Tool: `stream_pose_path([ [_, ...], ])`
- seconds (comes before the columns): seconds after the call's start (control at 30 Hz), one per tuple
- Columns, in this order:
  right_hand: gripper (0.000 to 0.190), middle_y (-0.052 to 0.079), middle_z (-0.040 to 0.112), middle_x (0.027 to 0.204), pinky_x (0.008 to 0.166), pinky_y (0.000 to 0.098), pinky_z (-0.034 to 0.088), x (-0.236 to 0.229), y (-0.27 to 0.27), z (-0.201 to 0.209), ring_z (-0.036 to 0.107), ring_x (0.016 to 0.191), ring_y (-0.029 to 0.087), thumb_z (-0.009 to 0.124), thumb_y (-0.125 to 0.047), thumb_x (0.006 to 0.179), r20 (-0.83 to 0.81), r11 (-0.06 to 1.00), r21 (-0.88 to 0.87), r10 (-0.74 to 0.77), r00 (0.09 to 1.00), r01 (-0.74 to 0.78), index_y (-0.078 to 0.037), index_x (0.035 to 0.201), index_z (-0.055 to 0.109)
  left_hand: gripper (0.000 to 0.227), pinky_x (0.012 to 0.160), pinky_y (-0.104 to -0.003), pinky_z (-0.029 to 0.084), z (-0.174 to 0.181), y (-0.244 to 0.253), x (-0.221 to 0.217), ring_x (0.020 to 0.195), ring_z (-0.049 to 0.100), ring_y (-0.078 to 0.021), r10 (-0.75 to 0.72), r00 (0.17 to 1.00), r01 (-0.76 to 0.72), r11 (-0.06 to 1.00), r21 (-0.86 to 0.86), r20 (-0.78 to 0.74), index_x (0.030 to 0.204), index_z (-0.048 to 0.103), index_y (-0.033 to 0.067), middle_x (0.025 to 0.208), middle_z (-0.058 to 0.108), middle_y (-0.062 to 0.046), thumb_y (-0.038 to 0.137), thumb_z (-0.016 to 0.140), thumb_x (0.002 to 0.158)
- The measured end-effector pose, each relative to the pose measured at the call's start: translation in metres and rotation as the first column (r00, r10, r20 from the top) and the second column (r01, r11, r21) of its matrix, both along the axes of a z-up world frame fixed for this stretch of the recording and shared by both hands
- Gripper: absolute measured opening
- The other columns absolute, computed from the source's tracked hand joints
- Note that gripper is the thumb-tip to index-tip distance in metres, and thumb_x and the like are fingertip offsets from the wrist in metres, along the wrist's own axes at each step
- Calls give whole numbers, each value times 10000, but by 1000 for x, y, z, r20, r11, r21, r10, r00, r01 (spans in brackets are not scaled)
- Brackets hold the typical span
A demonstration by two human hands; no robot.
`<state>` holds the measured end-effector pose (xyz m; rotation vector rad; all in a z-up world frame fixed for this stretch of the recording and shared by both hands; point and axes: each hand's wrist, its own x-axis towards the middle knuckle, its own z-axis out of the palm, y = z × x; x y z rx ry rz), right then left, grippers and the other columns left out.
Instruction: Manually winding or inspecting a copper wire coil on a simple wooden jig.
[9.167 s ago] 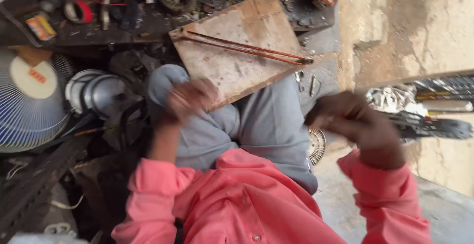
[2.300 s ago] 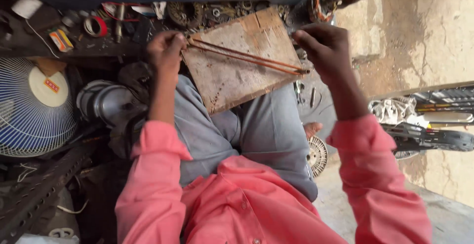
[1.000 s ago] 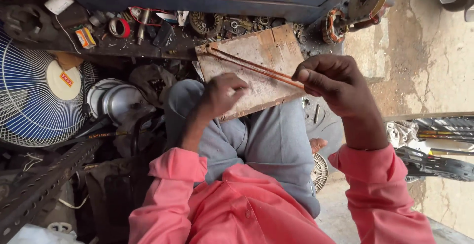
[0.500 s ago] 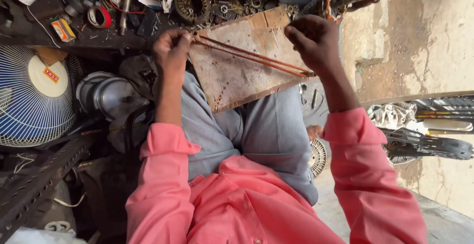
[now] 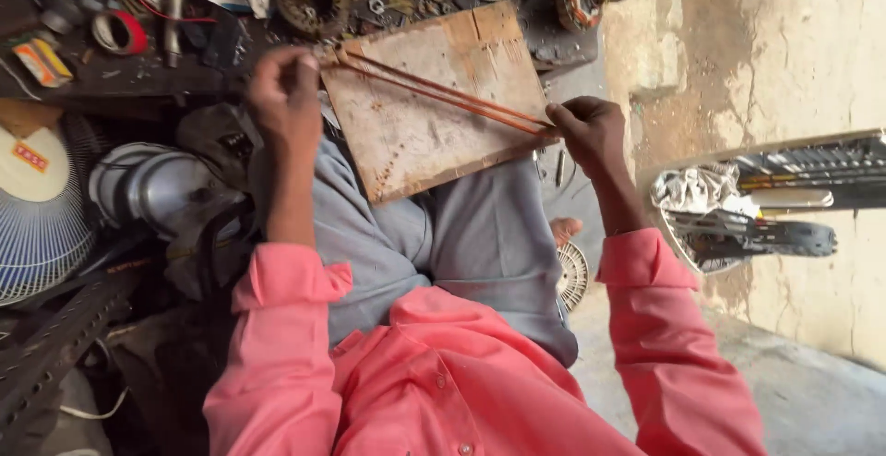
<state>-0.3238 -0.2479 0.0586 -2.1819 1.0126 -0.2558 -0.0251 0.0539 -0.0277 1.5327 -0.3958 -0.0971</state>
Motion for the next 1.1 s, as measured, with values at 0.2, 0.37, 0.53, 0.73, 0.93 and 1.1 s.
stream_pose_path([
  [0.2, 249, 55, 669, 714, 532, 272, 424, 21, -3, 18, 543, 598, 96, 812, -204, 952, 264, 981, 113, -180, 948, 155, 35, 897, 772, 370, 657, -307, 515, 39, -5, -40, 905, 622, -163, -27, 970, -25, 977, 213, 240, 1299, 607, 61, 1072, 668, -80, 79, 743, 956],
  [0.37, 215, 42, 727, 759, 563, 235, 497, 29, -1, 52, 628, 625, 78, 793, -207, 985, 272, 996, -74, -31, 962, 53, -2, 922, 789, 359, 720, -307, 557, -9, -7, -17, 922, 636, -169, 26, 996, -51, 940, 337, 80, 1348, 557, 105, 1074, 646, -55, 103, 714, 1026],
  [0.53, 200, 51, 724, 759, 574, 240, 487, 28, -2, 50, 617, 634, 79, 809, -193, 984, 247, 992, -118, -22, 969, 53, -2, 931, 788, 429, 710, -309, 556, -35, -6, -5, 917, 653, -172, 26, 998, 8, 874, 486, -63, 1313, 476, 98, 1044, 637, -55, 96, 743, 977],
  [0.73, 235, 15, 641, 710, 490, 234, 342, 23, 23, 69, 477, 554, 50, 813, -182, 991, 350, 978, 155, -186, 918, 139, 38, 930, 760, 565, 755, -361, 535, 6, 14, -12, 891, 659, -207, 2, 998, 19, 928, 371, -56, 1338, 475, 116, 967, 645, -60, -15, 772, 875],
  [0.93, 164, 7, 605, 674, 435, 231, 324, -4, 44, 97, 451, 492, 43, 786, -139, 970, 395, 846, 532, -291, 871, 41, 15, 935, 741, 594, 822, -425, 541, 33, 25, -25, 1004, 675, -312, -69, 996, 22, 833, 553, 63, 1386, 450, 64, 1059, 642, -154, -51, 738, 880],
  [1.1, 185, 43, 722, 814, 605, 236, 484, -27, 46, 100, 599, 698, 64, 774, -169, 972, 146, 982, 152, 85, 986, -108, 11, 1014, 773, 544, 919, -478, 525, 61, 26, -38, 1144, 622, -414, -147, 946, -90, 740, 667, 290, 1334, 524, -6, 1252, 594, -232, -10, 781, 854],
])
